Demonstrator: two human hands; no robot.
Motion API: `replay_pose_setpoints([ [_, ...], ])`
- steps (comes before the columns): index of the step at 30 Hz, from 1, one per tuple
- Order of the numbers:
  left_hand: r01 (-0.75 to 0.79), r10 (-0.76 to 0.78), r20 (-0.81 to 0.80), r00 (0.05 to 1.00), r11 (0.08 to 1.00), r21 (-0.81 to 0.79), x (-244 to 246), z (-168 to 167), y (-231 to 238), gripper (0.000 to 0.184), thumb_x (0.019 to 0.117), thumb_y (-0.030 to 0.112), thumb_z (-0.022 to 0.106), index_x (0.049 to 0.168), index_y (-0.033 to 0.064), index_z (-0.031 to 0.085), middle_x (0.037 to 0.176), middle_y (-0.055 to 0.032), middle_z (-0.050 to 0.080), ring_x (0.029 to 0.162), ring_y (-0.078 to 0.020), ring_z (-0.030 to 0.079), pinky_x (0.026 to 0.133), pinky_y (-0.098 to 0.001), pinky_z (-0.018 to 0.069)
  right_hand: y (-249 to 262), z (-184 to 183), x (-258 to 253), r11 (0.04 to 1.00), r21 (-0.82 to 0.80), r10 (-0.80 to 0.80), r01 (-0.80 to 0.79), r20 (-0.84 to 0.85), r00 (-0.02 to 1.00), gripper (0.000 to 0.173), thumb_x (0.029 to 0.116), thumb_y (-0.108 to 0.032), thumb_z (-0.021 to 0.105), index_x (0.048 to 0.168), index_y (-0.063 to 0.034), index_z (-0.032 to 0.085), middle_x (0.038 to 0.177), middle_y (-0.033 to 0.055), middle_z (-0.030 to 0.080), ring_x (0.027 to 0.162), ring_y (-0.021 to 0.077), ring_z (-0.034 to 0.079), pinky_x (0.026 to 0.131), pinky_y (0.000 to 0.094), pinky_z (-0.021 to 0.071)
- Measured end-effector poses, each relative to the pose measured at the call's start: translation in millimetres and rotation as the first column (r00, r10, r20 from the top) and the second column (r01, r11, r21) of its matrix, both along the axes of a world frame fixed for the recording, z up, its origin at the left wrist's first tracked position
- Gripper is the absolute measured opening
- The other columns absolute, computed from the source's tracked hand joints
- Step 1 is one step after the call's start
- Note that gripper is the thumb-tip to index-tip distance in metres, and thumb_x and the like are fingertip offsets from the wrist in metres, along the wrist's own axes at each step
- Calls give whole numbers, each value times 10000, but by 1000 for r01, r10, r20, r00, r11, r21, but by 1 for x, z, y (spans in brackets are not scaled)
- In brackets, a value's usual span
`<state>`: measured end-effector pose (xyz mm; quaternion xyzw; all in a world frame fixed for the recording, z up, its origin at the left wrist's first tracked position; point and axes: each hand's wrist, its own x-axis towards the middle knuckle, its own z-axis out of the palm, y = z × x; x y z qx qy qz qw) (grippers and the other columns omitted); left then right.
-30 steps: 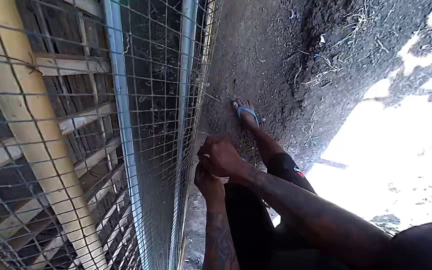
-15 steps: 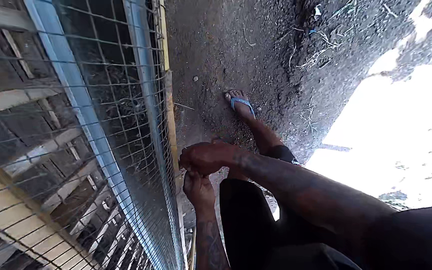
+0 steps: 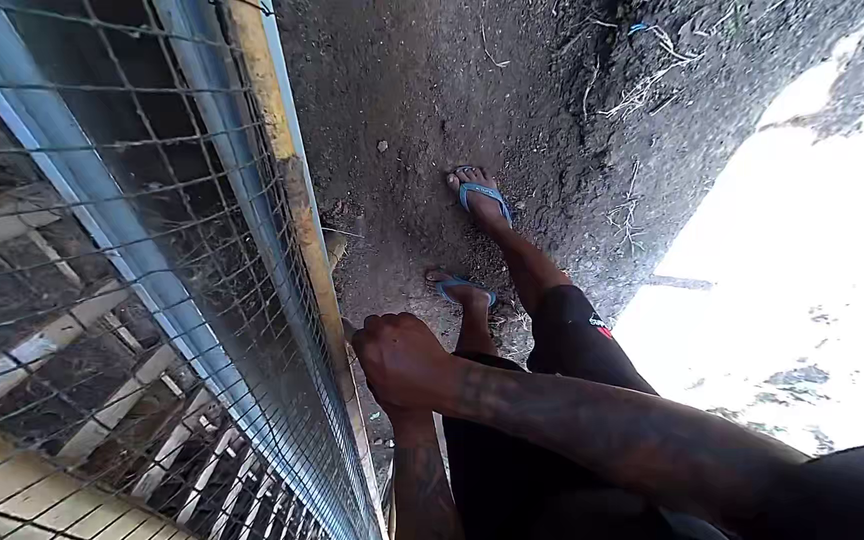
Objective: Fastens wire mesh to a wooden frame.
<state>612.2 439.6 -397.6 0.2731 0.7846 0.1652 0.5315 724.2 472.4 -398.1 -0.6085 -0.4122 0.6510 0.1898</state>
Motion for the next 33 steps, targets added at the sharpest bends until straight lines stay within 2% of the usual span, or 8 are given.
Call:
replay_pose_setpoints([
  [4, -173, 159, 346, 925, 985, 10, -29, -38, -14, 333, 1107, 191, 220, 1111, 112, 544, 923, -21, 696, 867, -121, 705, 759, -346, 618, 4, -30, 10, 964, 231, 139, -129, -24, 990, 190, 1029, -125, 538, 1089, -6, 675, 1019, 180, 678, 967, 351, 677, 794, 522, 545],
  [8, -270, 216, 581, 785, 963, 7, -29, -46, -10, 161, 1003, 14, 460, 1090, 82, 577, 960, -84, 712, 919, -212, 721, 835, -433, 618, 11, -56, 16, 885, 413, 221, -214, 31, 975, 160, 1001, -204, 630, 1000, -72, 719, 941, 111, 690, 901, 295, 680, 756, 503, 542],
  [12, -275, 196, 500, 844, 957, 90, -24, -37, -17, 292, 1012, -33, 359, 1169, 96, 569, 1006, -64, 706, 937, -202, 711, 862, -404, 604, 10, -64, 18, 930, 345, 172, -127, -101, 980, 259, 914, -314, 764, 1029, -86, 719, 949, 85, 688, 888, 260, 681, 758, 504, 557],
  [15, -282, 232, 311, 922, 951, 125, -33, -30, -29, 357, 1104, 112, 283, 1382, 144, 504, 1014, -6, 717, 875, -137, 706, 779, -319, 597, -8, -91, 19, 956, 126, -182, 264, -450, 874, 303, 943, -183, 742, 1141, 30, 656, 903, 142, 674, 798, 238, 662, 762, 453, 572],
  [17, -319, 304, 177, 936, 946, 62, -43, -32, -32, 337, 1134, 213, 276, 1390, 135, 480, 1036, -9, 700, 873, -122, 696, 775, -303, 587, -25, -109, 4, 912, -55, -381, 407, -481, 789, 250, 1015, -117, 622, 1211, 39, 633, 978, 169, 691, 830, 232, 679, 796, 426, 584],
  [21, -391, 394, 220, 892, 918, -60, -59, -55, -13, 453, 1142, 360, 247, 1532, 163, 367, 1409, -58, 568, 1205, -176, 609, 970, -373, 517, -42, -121, -48, 800, -379, -601, 466, -518, 609, 280, 1075, -122, 503, 1287, 1, 638, 1208, 153, 691, 1002, 201, 689, 888, 393, 569],
  [27, -413, 416, 390, 821, 906, -98, -65, -68, 7, 356, 1129, 361, 286, 1289, 189, 554, 1254, 20, 644, 1198, -143, 614, 1015, -371, 516, -39, -114, -79, 772, -246, -619, 586, -496, 609, 179, 1010, -64, 617, 1151, 0, 707, 1062, 127, 722, 927, 182, 692, 869, 391, 582],
  [33, -391, 374, 436, 819, 919, -53, -59, -78, 11, 324, 1129, 333, 297, 1225, 183, 568, 1181, 10, 653, 1142, -144, 631, 978, -370, 535, -32, -124, -72, 845, -78, -490, 528, -508, 709, 127, 964, -57, 666, 1054, 32, 663, 887, 126, 671, 797, 195, 646, 770, 401, 558],
])
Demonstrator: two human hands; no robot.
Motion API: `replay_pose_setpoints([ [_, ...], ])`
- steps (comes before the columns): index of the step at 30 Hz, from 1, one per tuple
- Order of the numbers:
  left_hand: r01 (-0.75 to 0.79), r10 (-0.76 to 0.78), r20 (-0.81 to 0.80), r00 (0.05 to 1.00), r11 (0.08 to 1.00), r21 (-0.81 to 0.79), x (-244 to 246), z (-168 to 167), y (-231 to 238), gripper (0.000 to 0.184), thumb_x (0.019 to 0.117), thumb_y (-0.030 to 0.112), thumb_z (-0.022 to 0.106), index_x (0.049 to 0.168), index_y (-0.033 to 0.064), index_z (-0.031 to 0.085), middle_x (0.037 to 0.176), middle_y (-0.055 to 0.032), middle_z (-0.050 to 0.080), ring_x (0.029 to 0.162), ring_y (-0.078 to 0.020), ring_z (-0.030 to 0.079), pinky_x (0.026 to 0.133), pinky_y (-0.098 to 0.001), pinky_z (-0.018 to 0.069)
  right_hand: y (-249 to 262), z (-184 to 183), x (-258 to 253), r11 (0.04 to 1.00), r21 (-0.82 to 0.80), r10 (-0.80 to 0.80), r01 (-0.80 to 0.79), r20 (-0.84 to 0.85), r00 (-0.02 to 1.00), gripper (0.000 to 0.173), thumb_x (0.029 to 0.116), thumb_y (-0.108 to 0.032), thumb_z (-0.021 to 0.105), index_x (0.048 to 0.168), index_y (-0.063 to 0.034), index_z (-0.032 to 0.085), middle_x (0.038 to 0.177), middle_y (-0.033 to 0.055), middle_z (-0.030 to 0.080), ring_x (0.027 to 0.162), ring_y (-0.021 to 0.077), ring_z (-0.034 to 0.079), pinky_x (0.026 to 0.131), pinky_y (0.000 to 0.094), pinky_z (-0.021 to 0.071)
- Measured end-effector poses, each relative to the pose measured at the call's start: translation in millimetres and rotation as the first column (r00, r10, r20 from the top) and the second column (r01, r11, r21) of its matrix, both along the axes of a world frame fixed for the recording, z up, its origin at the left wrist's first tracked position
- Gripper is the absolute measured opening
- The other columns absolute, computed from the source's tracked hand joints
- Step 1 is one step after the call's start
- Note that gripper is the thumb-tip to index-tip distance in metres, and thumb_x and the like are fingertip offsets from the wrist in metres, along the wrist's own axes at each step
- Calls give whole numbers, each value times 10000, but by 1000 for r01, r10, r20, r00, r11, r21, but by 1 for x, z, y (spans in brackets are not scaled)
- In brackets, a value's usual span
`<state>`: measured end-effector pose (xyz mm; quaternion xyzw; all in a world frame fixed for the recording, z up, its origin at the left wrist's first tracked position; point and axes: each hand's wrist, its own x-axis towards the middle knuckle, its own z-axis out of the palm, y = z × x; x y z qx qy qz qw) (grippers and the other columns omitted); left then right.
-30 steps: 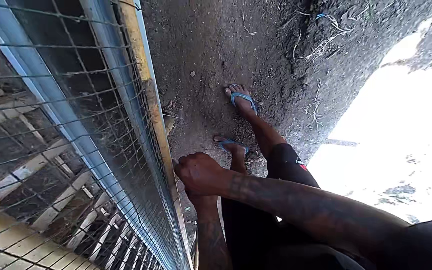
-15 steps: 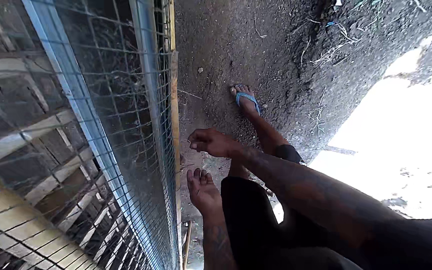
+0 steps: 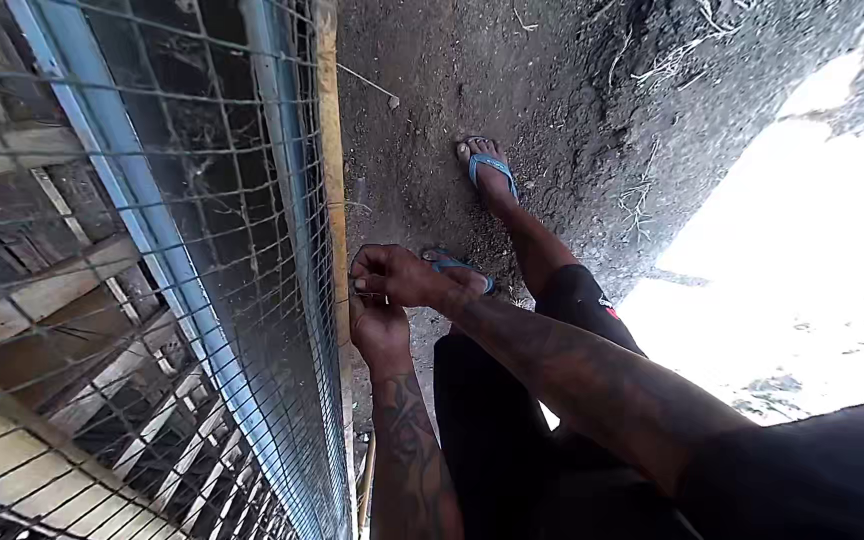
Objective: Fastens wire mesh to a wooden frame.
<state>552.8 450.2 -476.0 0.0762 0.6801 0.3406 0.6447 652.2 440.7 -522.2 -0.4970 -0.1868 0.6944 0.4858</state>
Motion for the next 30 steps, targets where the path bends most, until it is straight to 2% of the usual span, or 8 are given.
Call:
replay_pose_setpoints([
  [5, 115, -112, -87, 990, 993, 23, -11, -2, -21, 344, 1132, 345, 310, 1254, 141, 559, 1171, -34, 661, 1122, -179, 640, 972, -400, 539, -16, 15, -8, 999, -48, -9, 17, 155, 988, 128, 988, -42, 633, 1109, -5, 655, 872, 114, 664, 747, 208, 650, 715, 422, 579],
  [11, 428, -429, -348, 834, 900, -83, -26, 21, -70, 267, 1112, 181, 365, 1086, 26, 581, 911, -44, 625, 821, -141, 639, 767, -338, 577, -63, 36, 2, 963, -204, 199, -175, 99, 975, 157, 1031, -119, 571, 1087, -18, 678, 939, 114, 682, 832, 197, 663, 801, 419, 565],
  [15, 676, -656, -442, 612, 724, -139, -25, 48, -84, 246, 1058, 143, 449, 1035, -15, 636, 977, -75, 633, 940, -148, 618, 861, -351, 536, -100, 43, 10, 959, -244, 154, -147, 10, 988, 217, 1030, -169, 555, 1086, 2, 676, 906, 85, 677, 768, 136, 647, 747, 332, 565],
  [19, 809, -745, -491, 451, 574, -128, -17, 80, -84, 240, 1011, 145, 512, 982, -30, 675, 1061, -131, 635, 1040, -190, 598, 942, -353, 498, -115, 75, 29, 958, -269, 92, -95, -24, 995, 223, 1010, -180, 573, 1077, 1, 686, 879, 49, 658, 735, 99, 605, 706, 297, 535],
  [22, 821, -752, -436, 494, 569, -51, -13, 105, -80, 267, 1026, 134, 481, 994, -45, 676, 1026, -109, 650, 1003, -164, 614, 938, -337, 515, -118, 99, 40, 967, -245, 65, -71, -33, 997, 221, 1000, -198, 592, 1075, -10, 681, 841, 30, 644, 706, 95, 593, 672, 298, 524],
  [24, 776, -733, -358, 579, 629, -32, -10, 119, -75, 265, 1054, 134, 446, 939, -7, 639, 772, -22, 637, 707, -103, 627, 716, -296, 569, -118, 114, 47, 965, -258, 35, -50, -61, 997, 220, 996, -205, 600, 1077, -16, 677, 832, 22, 637, 691, 95, 579, 660, 298, 514],
  [28, 756, -735, -271, 621, 653, -37, -7, 152, -66, 261, 1057, 137, 460, 884, 37, 627, 651, 36, 508, 539, -63, 473, 527, -236, 438, -119, 142, 60, 952, -301, -3, -47, -161, 987, 183, 987, -178, 621, 1082, -27, 661, 830, 11, 638, 660, 91, 575, 628, 285, 516],
  [30, 760, -745, -267, 612, 647, -63, -4, 170, -59, 268, 1062, 137, 461, 870, 47, 625, 635, 44, 475, 516, -54, 426, 499, -226, 390, -114, 154, 72, 959, -212, 180, -189, -65, 982, 231, 985, -169, 617, 1154, -16, 659, 904, 45, 665, 726, 104, 609, 692, 300, 537],
])
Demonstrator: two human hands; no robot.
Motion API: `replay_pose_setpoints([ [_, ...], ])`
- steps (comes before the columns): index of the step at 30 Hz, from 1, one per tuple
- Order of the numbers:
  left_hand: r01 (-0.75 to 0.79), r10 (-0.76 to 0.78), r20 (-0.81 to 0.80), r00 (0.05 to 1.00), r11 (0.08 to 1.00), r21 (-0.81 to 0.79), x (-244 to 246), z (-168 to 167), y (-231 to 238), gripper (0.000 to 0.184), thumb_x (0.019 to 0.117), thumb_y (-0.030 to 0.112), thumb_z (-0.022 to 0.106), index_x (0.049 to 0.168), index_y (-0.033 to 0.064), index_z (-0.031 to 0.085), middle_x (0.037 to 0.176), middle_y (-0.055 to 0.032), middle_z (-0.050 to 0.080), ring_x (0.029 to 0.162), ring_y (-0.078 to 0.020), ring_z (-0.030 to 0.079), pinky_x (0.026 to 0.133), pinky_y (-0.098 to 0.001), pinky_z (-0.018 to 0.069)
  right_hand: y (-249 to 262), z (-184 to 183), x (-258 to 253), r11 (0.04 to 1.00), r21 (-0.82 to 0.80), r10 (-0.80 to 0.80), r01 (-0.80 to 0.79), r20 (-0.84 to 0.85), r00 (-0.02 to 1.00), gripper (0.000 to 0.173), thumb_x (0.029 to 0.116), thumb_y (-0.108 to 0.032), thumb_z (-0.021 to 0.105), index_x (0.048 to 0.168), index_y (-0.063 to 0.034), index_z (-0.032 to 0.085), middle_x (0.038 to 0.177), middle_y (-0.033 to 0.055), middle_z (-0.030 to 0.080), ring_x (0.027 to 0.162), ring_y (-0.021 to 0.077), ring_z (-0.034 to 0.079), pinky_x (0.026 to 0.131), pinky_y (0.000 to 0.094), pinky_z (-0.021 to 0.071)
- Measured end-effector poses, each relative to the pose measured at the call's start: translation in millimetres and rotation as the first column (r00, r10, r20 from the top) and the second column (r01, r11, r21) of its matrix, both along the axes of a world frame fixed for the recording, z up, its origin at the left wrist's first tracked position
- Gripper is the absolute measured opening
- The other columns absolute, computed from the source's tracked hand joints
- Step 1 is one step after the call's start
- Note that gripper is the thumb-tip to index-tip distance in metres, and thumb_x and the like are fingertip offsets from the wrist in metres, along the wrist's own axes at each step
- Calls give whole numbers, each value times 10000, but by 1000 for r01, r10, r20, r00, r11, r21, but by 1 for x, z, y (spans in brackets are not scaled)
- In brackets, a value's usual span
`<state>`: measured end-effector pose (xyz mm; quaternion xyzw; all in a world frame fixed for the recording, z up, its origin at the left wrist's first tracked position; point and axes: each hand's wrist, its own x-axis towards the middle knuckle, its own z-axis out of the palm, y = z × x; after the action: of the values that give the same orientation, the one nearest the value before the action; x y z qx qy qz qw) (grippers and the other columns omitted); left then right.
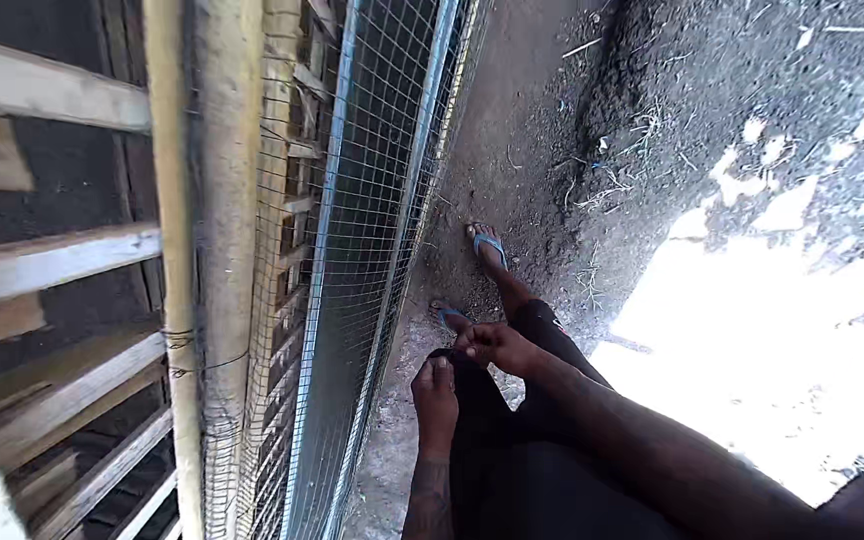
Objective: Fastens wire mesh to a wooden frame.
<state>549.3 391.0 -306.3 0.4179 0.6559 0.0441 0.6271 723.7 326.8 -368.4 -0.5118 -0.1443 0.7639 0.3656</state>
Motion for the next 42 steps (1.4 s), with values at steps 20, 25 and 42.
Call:
replay_pose_setpoints([
  [20, 581, -571, -198, 797, 814, -7, 21, 168, 6, 328, 1042, 297, 494, 1046, 57, 718, 791, -92, 692, 743, -250, 687, 709, -499, 569, 27, 129, 25, 964, 143, 173, -226, 311, 934, 274, 1020, -127, 538, 1199, 44, 653, 1064, 135, 710, 895, 177, 700, 845, 358, 593],
  [25, 448, -449, -80, 890, 894, -28, 20, 154, -3, 300, 1050, 248, 508, 994, 26, 702, 773, -79, 645, 718, -200, 634, 710, -427, 546, 59, 103, 1, 936, -348, 0, -49, -140, 990, 304, 1082, -216, 514, 1312, -25, 568, 1006, 116, 724, 785, 195, 711, 715, 356, 605],
  [42, -711, 755, -19, 655, 608, -355, -3, 24, -7, 367, 1100, 215, 421, 1360, -27, 510, 1208, -194, 657, 975, -246, 677, 839, -401, 564, 99, 74, 69, 768, -480, 641, -424, 593, 488, 352, 1052, -281, 478, 1248, -54, 662, 1140, 198, 707, 1029, 361, 699, 918, 586, 549],
])
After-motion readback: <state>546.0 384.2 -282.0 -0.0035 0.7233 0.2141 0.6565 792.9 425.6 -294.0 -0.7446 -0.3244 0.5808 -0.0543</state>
